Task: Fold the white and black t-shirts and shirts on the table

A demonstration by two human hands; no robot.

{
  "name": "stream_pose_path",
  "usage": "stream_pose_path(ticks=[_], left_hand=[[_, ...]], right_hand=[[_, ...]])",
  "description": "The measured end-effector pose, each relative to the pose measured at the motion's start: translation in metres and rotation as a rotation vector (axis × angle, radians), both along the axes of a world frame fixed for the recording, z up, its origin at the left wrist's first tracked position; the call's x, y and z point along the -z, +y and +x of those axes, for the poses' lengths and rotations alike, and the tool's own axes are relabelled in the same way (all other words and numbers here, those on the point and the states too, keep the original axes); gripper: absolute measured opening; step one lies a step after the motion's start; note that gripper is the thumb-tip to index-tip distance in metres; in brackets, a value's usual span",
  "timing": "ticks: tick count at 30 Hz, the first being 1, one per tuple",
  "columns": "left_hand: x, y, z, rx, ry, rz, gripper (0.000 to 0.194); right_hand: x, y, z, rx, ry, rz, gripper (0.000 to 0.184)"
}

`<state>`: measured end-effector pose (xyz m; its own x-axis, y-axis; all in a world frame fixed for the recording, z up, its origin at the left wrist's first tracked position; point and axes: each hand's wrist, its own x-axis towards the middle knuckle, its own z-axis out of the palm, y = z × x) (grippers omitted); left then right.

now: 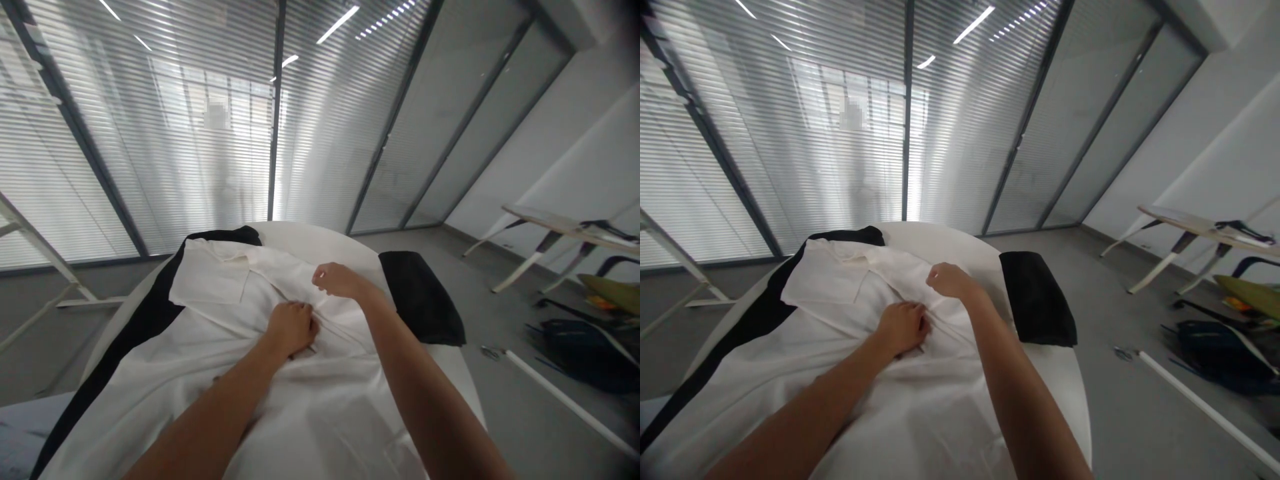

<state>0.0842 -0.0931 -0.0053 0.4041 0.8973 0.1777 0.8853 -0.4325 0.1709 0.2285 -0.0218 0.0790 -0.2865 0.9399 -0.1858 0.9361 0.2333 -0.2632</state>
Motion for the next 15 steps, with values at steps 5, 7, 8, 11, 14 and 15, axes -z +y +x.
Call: stream_pose_path(ticks=[5,7,8,11,14,15], left_hand=[[-0.004,0.014,-0.018,-0.388,-0.044,0.001,0.035],[-0.004,0.022,-0.028,-0.51,-0.033,0.018,0.035],[-0.003,0.025,-0.032,-0.542,-0.024,0.027,0.034],[0.003,0.03,-0.036,-0.542,-0.015,0.062,0.031],[0.008,0.031,-0.033,-0.512,-0.014,0.072,0.03],[0.008,0.03,-0.032,-0.511,-0.011,0.067,0.031]], right_hand=[[0.014,0.04,-0.013,-0.141,-0.042,-0.209,0.04],[0.025,0.045,-0.012,-0.208,-0.071,-0.213,0.057],[0.031,0.045,-0.012,-0.228,-0.077,-0.207,0.065],[0.044,0.042,-0.01,-0.22,-0.103,-0.166,0.078],[0.047,0.038,-0.014,-0.247,-0.116,-0.139,0.063],[0.045,0.037,-0.017,-0.279,-0.124,-0.137,0.051]])
